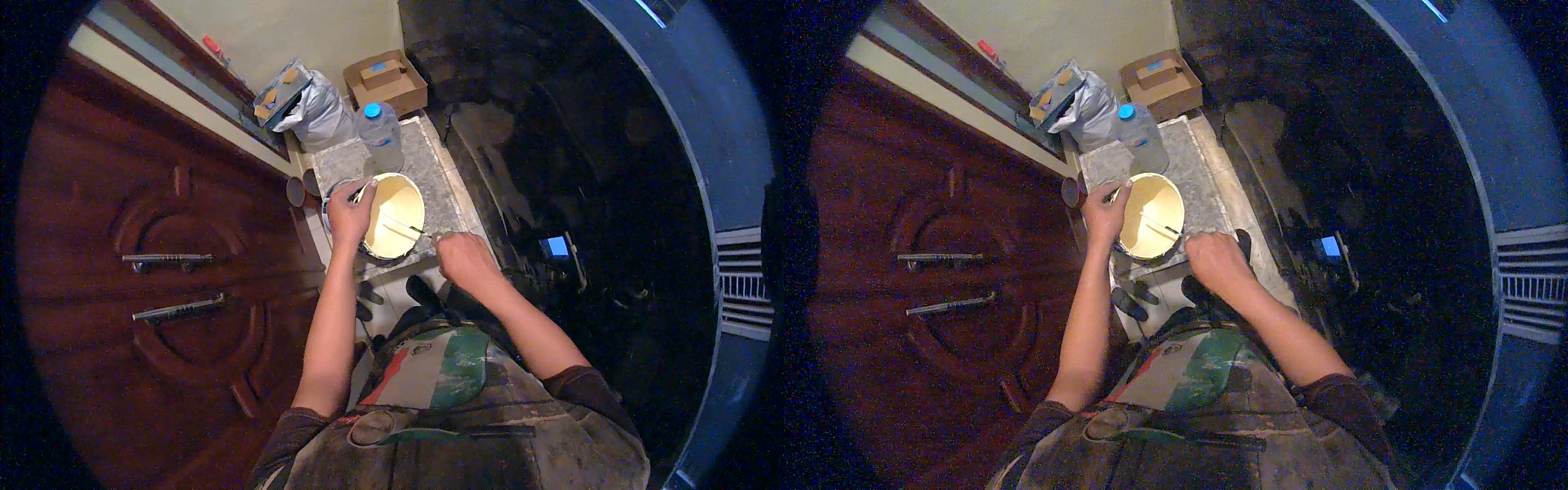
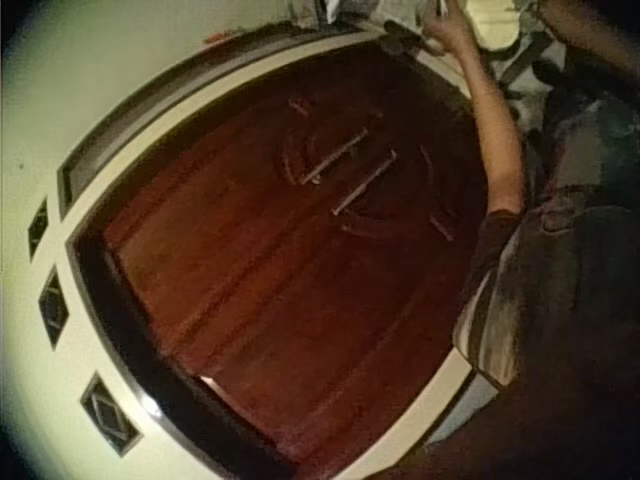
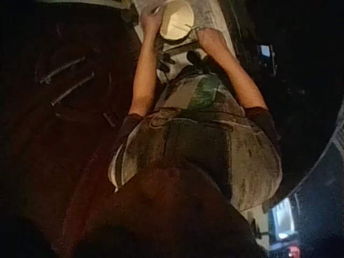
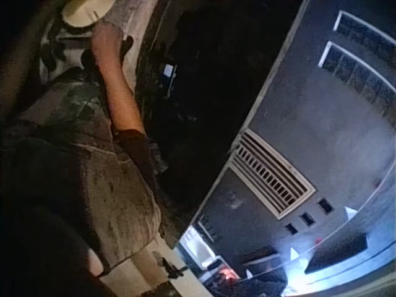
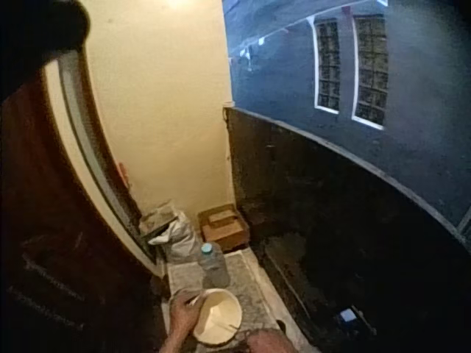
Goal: The person stirs a yellow substance in a bucket using a stick. They add water from a plastic bottle to the mixture and continue stirring. The person then picks up the bucket and walks away from the work area.
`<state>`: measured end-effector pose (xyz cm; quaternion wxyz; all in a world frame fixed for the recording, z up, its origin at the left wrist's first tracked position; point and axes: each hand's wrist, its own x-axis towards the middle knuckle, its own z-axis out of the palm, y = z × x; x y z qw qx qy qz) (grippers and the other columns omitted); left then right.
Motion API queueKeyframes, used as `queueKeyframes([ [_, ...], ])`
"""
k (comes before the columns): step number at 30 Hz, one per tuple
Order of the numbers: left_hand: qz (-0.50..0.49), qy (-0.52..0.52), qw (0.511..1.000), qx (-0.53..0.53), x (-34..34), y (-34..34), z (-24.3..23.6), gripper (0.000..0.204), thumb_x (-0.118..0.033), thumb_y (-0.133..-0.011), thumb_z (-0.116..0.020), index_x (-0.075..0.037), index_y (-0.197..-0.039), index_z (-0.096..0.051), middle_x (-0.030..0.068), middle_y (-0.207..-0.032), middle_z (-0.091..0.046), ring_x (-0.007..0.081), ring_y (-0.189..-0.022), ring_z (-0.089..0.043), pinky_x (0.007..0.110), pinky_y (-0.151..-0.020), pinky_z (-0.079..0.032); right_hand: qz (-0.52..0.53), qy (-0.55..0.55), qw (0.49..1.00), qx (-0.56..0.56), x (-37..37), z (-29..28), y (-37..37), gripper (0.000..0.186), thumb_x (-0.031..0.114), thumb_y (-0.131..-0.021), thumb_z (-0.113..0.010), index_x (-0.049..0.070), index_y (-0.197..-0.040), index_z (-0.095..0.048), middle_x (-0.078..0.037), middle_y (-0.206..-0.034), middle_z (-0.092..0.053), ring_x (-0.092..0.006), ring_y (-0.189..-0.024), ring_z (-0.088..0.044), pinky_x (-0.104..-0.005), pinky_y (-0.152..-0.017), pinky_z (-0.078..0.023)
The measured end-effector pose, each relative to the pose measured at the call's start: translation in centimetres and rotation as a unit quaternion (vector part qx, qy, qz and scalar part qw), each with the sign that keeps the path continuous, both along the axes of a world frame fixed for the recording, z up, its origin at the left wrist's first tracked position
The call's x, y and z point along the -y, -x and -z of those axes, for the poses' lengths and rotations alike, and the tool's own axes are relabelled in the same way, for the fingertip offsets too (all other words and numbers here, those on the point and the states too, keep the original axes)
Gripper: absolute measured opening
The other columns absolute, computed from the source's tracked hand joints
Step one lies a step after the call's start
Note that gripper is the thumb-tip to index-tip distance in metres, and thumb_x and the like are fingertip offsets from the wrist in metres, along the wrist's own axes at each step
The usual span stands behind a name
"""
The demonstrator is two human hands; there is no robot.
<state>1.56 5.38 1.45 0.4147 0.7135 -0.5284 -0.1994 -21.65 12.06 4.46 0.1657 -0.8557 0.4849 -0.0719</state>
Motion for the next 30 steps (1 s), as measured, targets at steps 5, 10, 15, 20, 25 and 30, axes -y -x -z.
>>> queueKeyframes([
  [5,0.021,0.093,0.990,0.106,-1.2,-0.4,-0.7,0.024,-0.021,-0.081,-0.077,-0.002,-0.096,-0.075,0.0164,-0.091,-0.068,0.0317,-0.085,-0.065,0.038,-0.078,-0.051,-0.020,-0.064,0.998,-0.014,-2.8,6.5,0.8,0.017,0.010,-0.083,-0.053,0.002,-0.084,-0.068,-0.022,-0.084,-0.069,-0.0368,-0.078,-0.070,-0.0483,-0.072,-0.056],
  [10,0.040,0.073,0.979,0.186,-3.1,-1.6,-2.0,0.022,-0.020,-0.083,-0.075,-0.002,-0.094,-0.073,0.0151,-0.088,-0.065,0.0343,-0.084,-0.064,0.040,-0.075,-0.051,0.102,-0.197,0.970,0.097,-3.9,4.1,1.1,0.028,0.023,-0.093,-0.055,-0.002,-0.091,-0.068,-0.027,-0.091,-0.067,-0.0453,-0.090,-0.065,-0.0523,-0.083,-0.052],
  [15,0.125,0.024,0.957,0.259,-3.6,-1.9,-3.4,0.026,-0.023,-0.088,-0.069,-0.001,-0.101,-0.071,0.0171,-0.095,-0.064,0.0369,-0.088,-0.063,0.042,-0.078,-0.051,0.082,-0.205,0.937,0.271,-5.7,12.5,3.4,0.025,0.023,-0.091,-0.059,0.001,-0.093,-0.068,-0.026,-0.090,-0.068,-0.0441,-0.088,-0.065,-0.0521,-0.078,-0.052],
  [20,0.210,0.030,0.919,0.332,-5.6,-2.5,-3.3,0.026,-0.018,-0.091,-0.065,0.005,-0.102,-0.067,0.0223,-0.093,-0.063,0.0410,-0.087,-0.061,0.044,-0.078,-0.050,0.048,-0.215,0.959,0.178,-7.1,10.3,3.4,0.017,0.015,-0.084,-0.059,-0.001,-0.086,-0.066,-0.023,-0.084,-0.068,-0.0417,-0.084,-0.067,-0.0542,-0.073,-0.053],
  [25,0.250,0.031,0.908,0.336,-7.7,0.8,-5.1,0.022,-0.014,-0.091,-0.064,0.006,-0.097,-0.067,0.0216,-0.090,-0.063,0.0404,-0.080,-0.061,0.045,-0.074,-0.050,0.096,-0.153,0.948,0.262,-9.7,8.7,4.5,0.012,0.008,-0.073,-0.062,-0.002,-0.078,-0.068,-0.023,-0.074,-0.067,-0.0417,-0.071,-0.068,-0.0509,-0.065,-0.056],
  [30,0.243,0.024,0.911,0.333,-11.4,1.6,-7.2,0.021,-0.013,-0.093,-0.060,0.006,-0.096,-0.067,0.0215,-0.087,-0.062,0.0397,-0.075,-0.059,0.045,-0.071,-0.049,0.104,-0.132,0.953,0.254,-12.1,3.9,6.5,0.013,0.005,-0.069,-0.063,-0.001,-0.077,-0.071,-0.024,-0.077,-0.069,-0.0405,-0.075,-0.070,-0.0493,-0.066,-0.057],
])
